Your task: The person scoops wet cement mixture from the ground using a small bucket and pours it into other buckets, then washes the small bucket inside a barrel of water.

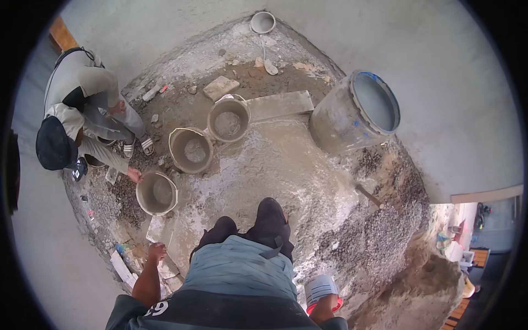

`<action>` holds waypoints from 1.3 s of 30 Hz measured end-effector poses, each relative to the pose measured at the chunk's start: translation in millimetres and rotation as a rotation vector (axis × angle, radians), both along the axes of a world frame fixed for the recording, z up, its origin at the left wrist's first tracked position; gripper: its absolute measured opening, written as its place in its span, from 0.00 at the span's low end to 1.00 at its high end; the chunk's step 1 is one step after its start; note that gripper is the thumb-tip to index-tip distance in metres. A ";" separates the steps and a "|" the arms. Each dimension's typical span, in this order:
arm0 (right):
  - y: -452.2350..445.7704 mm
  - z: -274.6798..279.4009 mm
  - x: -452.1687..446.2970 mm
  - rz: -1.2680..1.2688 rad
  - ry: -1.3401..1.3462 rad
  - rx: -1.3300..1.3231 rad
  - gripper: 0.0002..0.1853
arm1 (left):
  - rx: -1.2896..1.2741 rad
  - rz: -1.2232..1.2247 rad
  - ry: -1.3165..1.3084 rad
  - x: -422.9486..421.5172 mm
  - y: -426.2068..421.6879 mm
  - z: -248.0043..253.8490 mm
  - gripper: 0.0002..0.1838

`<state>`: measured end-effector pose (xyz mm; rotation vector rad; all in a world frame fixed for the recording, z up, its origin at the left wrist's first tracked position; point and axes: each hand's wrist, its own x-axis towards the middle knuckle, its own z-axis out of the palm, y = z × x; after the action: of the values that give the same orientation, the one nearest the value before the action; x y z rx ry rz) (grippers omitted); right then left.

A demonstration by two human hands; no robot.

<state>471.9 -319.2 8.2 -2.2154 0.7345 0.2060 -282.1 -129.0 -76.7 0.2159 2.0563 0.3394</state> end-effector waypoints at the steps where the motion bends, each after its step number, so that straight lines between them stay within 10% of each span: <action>1: -25.9 0.2 -8.7 -0.002 0.010 -0.105 0.29 | 0.007 -0.018 -0.002 -6.1 10.6 -1.6 0.12; 12: 44.3 25.6 -32.8 0.787 -0.620 -0.526 0.21 | 0.374 -0.515 -0.235 150.4 160.3 35.9 0.14; 22: 215.7 165.6 -38.5 1.597 -1.043 0.122 0.14 | 0.787 -0.946 -0.478 410.7 209.8 194.4 0.22; 30: 244.0 197.5 -23.6 2.019 -1.076 0.271 0.18 | 0.831 -0.704 -0.529 555.8 206.2 294.4 0.32; 39: 250.8 211.4 17.3 2.073 -1.104 0.387 0.19 | 0.881 -0.583 -0.599 586.4 207.3 342.5 0.20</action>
<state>489.1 -68.4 219.6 -1.3914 -2.0269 0.0340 304.3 78.3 265.9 1.0753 1.0784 0.8070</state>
